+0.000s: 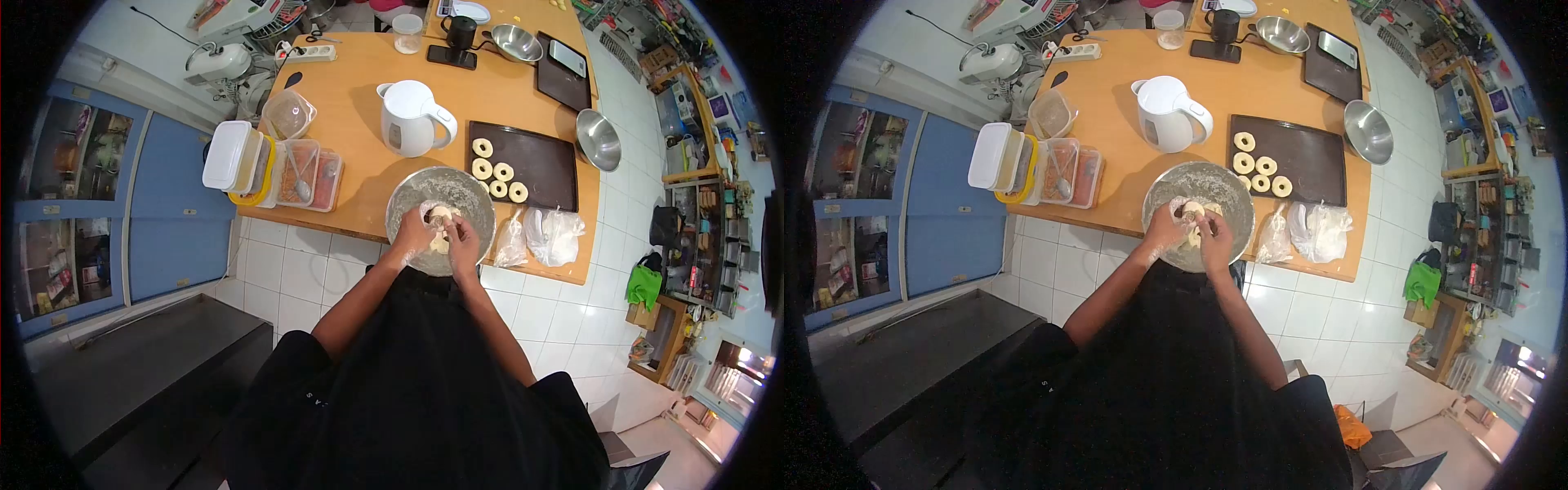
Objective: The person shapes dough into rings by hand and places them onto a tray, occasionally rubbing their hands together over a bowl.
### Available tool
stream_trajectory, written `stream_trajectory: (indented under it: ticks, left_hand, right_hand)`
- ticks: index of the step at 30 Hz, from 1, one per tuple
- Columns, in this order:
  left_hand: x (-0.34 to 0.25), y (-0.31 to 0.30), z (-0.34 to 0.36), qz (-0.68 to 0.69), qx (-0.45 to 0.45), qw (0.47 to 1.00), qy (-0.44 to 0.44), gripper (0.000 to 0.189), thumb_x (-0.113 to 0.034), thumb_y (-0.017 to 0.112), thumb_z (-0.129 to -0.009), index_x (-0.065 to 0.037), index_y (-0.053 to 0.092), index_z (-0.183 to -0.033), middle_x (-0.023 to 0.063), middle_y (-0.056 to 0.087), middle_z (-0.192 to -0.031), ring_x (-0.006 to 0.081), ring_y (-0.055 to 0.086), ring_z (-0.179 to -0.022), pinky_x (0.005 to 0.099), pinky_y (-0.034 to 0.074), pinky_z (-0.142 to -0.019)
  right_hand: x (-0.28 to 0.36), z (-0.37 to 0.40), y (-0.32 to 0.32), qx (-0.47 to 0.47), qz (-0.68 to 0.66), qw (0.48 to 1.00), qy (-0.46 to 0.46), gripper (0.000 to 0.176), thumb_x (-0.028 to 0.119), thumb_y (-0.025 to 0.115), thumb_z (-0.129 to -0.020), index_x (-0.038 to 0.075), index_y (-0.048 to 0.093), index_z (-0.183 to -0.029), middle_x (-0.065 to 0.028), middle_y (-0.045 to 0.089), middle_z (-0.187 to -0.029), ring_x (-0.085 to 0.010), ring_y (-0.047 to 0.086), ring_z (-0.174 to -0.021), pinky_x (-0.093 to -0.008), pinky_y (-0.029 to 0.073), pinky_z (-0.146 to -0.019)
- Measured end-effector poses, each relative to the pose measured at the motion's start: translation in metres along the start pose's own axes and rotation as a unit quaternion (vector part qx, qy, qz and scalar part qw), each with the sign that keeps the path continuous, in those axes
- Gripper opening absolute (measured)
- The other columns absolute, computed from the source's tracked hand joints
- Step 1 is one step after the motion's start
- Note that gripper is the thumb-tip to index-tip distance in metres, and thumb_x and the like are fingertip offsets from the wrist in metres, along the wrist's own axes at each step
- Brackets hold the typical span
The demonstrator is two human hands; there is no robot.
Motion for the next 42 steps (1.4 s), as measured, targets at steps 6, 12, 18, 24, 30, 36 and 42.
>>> stream_trajectory:
  ticks: [6,12,18,24,30,36,42]
  left_hand:
    - [-0.024,-0.004,0.003,0.286,0.082,0.941,-0.159,0.039,-0.017,0.063,-0.088,0.004,0.054,-0.12,0.0081,0.062,-0.105,0.0134,0.06,-0.091,0.0263,0.049,-0.075]
    - [-0.014,0.003,0.003,0.232,0.072,0.963,-0.118,0.036,-0.02,0.057,-0.094,0.004,0.054,-0.121,0.0081,0.062,-0.107,0.0109,0.058,-0.091,0.0253,0.049,-0.073]
    - [-0.023,0.004,0.004,0.224,0.034,0.968,-0.107,0.029,-0.016,0.059,-0.092,0.003,0.059,-0.114,0.0071,0.065,-0.1,0.0101,0.058,-0.086,0.0269,0.048,-0.075]
    - [-0.029,0.002,0.01,0.24,0.069,0.964,-0.091,0.036,-0.014,0.066,-0.087,0.001,0.059,-0.118,0.0064,0.065,-0.102,0.0109,0.059,-0.088,0.0277,0.048,-0.078]
    - [-0.025,0.0,0.007,0.215,0.088,0.967,-0.108,0.042,-0.011,0.068,-0.084,0.0,0.055,-0.123,0.0053,0.065,-0.103,0.0109,0.059,-0.091,0.0263,0.048,-0.079]
    - [-0.024,-0.004,0.007,0.273,0.091,0.954,-0.087,0.043,-0.01,0.067,-0.085,0.001,0.054,-0.125,0.0071,0.063,-0.107,0.012,0.059,-0.093,0.0266,0.049,-0.081]
    - [-0.014,-0.005,0.007,0.284,0.069,0.952,-0.093,0.044,-0.011,0.067,-0.085,0.005,0.053,-0.124,0.0095,0.062,-0.11,0.0135,0.059,-0.097,0.0265,0.051,-0.08]
  right_hand:
    - [0.007,-0.008,-0.014,0.003,-0.011,0.997,0.083,0.027,0.026,0.061,-0.092,0.004,0.062,-0.108,-0.0016,0.064,-0.091,-0.0079,0.056,-0.081,-0.0236,0.046,-0.069]
    - [0.01,-0.006,-0.012,0.032,-0.054,0.99,0.123,0.03,0.027,0.064,-0.089,0.004,0.061,-0.108,-0.0021,0.065,-0.092,-0.0086,0.057,-0.082,-0.0243,0.046,-0.07]
    - [0.004,-0.009,-0.015,0.019,-0.082,0.99,0.112,0.028,0.024,0.067,-0.088,0.004,0.062,-0.107,-0.002,0.066,-0.092,-0.0076,0.058,-0.08,-0.0225,0.044,-0.069]
    - [0.012,-0.007,-0.012,-0.007,-0.107,0.988,0.115,0.024,0.018,0.066,-0.088,0.003,0.061,-0.107,-0.0011,0.066,-0.089,-0.0064,0.058,-0.076,-0.021,0.045,-0.067]
    - [0.013,-0.005,-0.012,0.002,-0.138,0.983,0.12,0.026,0.018,0.066,-0.088,0.004,0.06,-0.109,-0.0008,0.065,-0.091,-0.007,0.058,-0.079,-0.0222,0.045,-0.07]
    - [0.016,-0.007,-0.011,0.011,-0.123,0.986,0.113,0.027,0.02,0.066,-0.088,0.003,0.061,-0.108,-0.0029,0.066,-0.094,-0.0075,0.059,-0.081,-0.0229,0.047,-0.07]
    - [0.011,-0.005,-0.009,-0.002,-0.099,0.99,0.1,0.028,0.019,0.066,-0.089,0.002,0.061,-0.11,-0.0031,0.066,-0.096,-0.0079,0.059,-0.083,-0.0222,0.046,-0.073]
Point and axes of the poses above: each hand's wrist, its own z-axis away from the middle knuckle, its own y-axis out of the palm, x = y × z, the point moved 2 cm from there along -z, towards the middle knuckle
